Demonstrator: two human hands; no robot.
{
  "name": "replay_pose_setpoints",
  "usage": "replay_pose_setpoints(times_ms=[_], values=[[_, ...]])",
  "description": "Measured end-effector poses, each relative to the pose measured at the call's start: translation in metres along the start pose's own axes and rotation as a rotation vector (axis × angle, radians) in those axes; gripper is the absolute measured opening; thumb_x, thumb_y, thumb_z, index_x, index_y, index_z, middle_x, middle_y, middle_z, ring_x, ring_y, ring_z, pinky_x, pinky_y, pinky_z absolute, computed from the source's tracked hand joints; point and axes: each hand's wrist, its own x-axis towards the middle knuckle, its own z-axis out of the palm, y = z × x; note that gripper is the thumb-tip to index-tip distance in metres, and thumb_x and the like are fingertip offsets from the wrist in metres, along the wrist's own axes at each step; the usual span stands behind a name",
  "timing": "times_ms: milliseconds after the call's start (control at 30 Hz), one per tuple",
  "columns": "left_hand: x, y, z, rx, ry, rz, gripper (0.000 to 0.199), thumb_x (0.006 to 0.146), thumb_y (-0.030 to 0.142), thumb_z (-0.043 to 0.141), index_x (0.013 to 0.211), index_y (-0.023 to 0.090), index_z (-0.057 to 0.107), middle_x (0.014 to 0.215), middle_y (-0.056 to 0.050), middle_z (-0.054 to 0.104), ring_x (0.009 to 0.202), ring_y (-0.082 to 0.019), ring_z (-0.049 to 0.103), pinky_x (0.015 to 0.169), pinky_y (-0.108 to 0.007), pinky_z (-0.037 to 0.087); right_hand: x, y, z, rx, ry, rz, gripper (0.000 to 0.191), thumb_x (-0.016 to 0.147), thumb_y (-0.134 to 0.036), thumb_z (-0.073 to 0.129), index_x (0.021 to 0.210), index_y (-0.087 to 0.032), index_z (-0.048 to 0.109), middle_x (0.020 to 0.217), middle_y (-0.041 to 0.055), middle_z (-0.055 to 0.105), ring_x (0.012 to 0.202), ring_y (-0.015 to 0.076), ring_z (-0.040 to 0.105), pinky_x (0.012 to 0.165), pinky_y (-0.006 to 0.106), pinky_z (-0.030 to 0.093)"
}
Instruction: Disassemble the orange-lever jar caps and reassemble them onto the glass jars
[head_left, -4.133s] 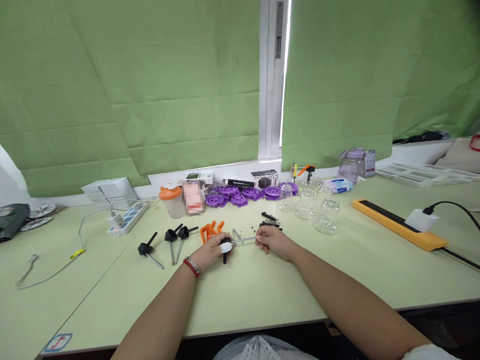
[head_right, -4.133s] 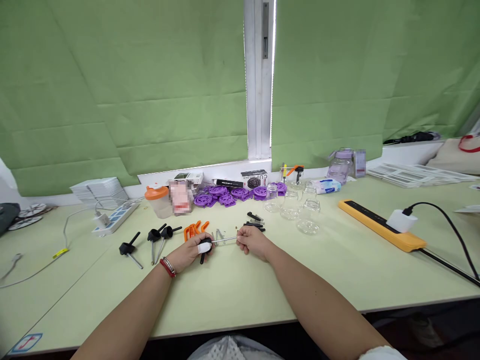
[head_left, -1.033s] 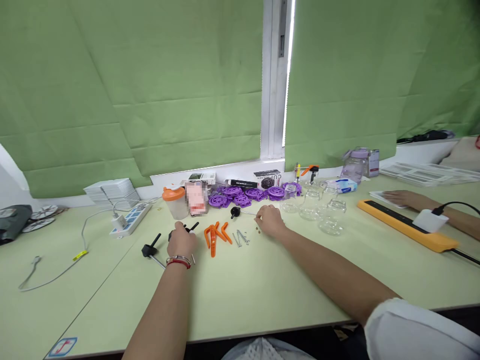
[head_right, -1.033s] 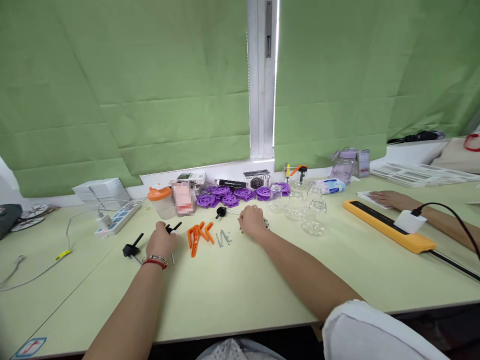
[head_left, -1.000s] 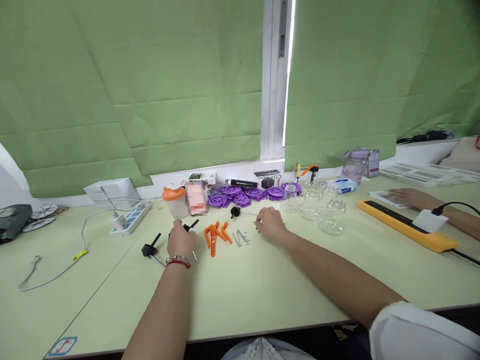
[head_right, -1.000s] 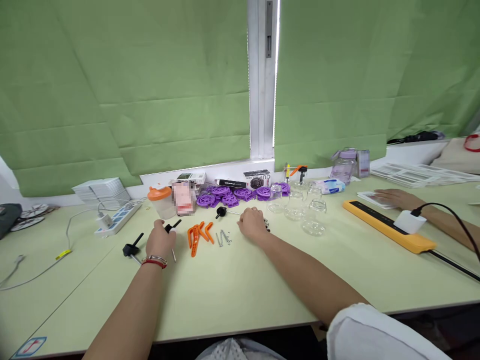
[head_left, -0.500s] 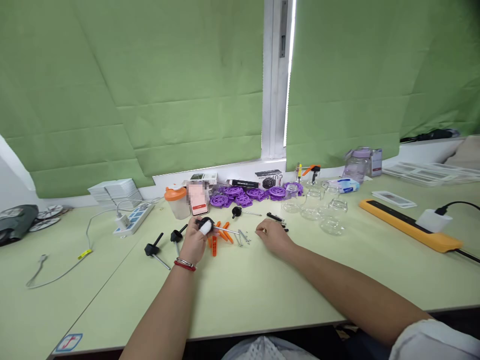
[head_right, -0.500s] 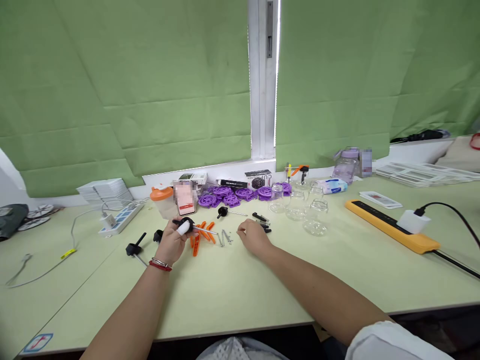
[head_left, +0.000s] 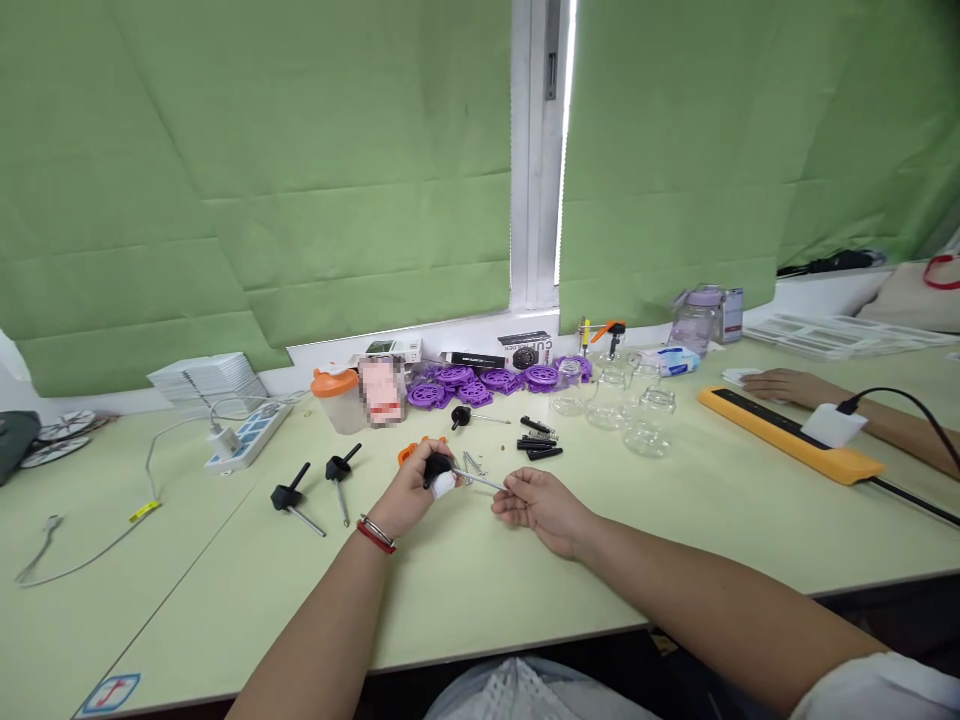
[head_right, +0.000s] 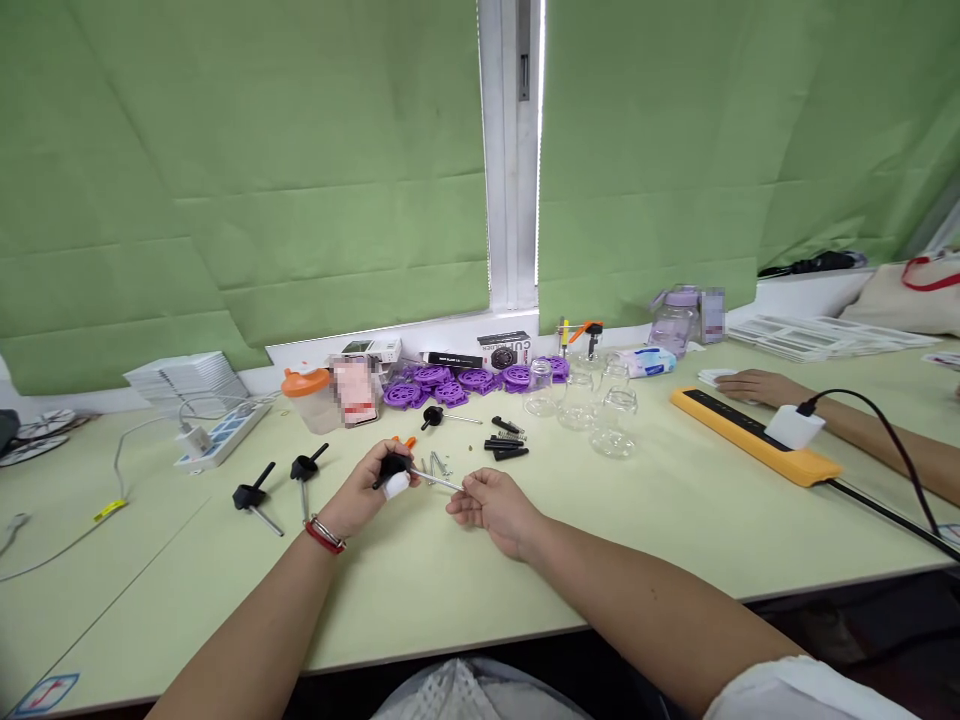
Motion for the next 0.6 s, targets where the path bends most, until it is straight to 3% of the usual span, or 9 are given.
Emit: replay_pose_setpoints(times_ms=[133,300,433,600], values=[[-0.002,-0.003,0.005,-0.04,-0.143,-0.015,0.033,0.076,0.021,0.063,0.103,0.021,0.045,0.1,-0.004,0.052,0.087,-0.015,0.057,0.083,-0.036,0.045,0.004,0.004,-0.004,-0.061,-0.009,-0.035,0.012,0.082,-0.019,0.058,0.074,-0.015,0.05,0.062,0.0033,0.064,0.053,0.0099,0.059,0.052,0.022,0.045],[-0.002,-0.009,-0.009,-0.111,-0.261,-0.053,0.044,0.068,0.008,0.062,0.107,0.021,0.047,0.108,-0.007,0.051,0.099,-0.019,0.054,0.086,-0.036,0.043,0.007,0.006,-0.009,-0.148,0.029,-0.074,0.015,0.076,-0.023,0.065,0.072,-0.015,0.053,0.06,0.0017,0.062,0.047,0.007,0.051,0.045,0.019,0.036],[-0.001,-0.012,-0.013,-0.233,-0.277,-0.164,0.053,0.061,0.005,0.063,0.11,0.021,0.048,0.11,-0.008,0.053,0.098,-0.02,0.057,0.084,-0.037,0.044,0.011,0.004,-0.016,-0.208,0.07,-0.101,0.015,0.074,-0.025,0.065,0.072,-0.016,0.053,0.057,0.0011,0.062,0.045,0.0075,0.049,0.045,0.02,0.036],[-0.001,-0.004,-0.009,-0.235,-0.234,-0.212,0.038,0.062,0.01,0.066,0.097,0.019,0.055,0.105,-0.008,0.06,0.092,-0.021,0.062,0.079,-0.037,0.048,0.015,-0.005,-0.027,-0.238,0.138,-0.17,0.02,0.07,-0.03,0.067,0.073,-0.017,0.053,0.055,0.0008,0.061,0.046,0.0082,0.048,0.045,0.021,0.034]])
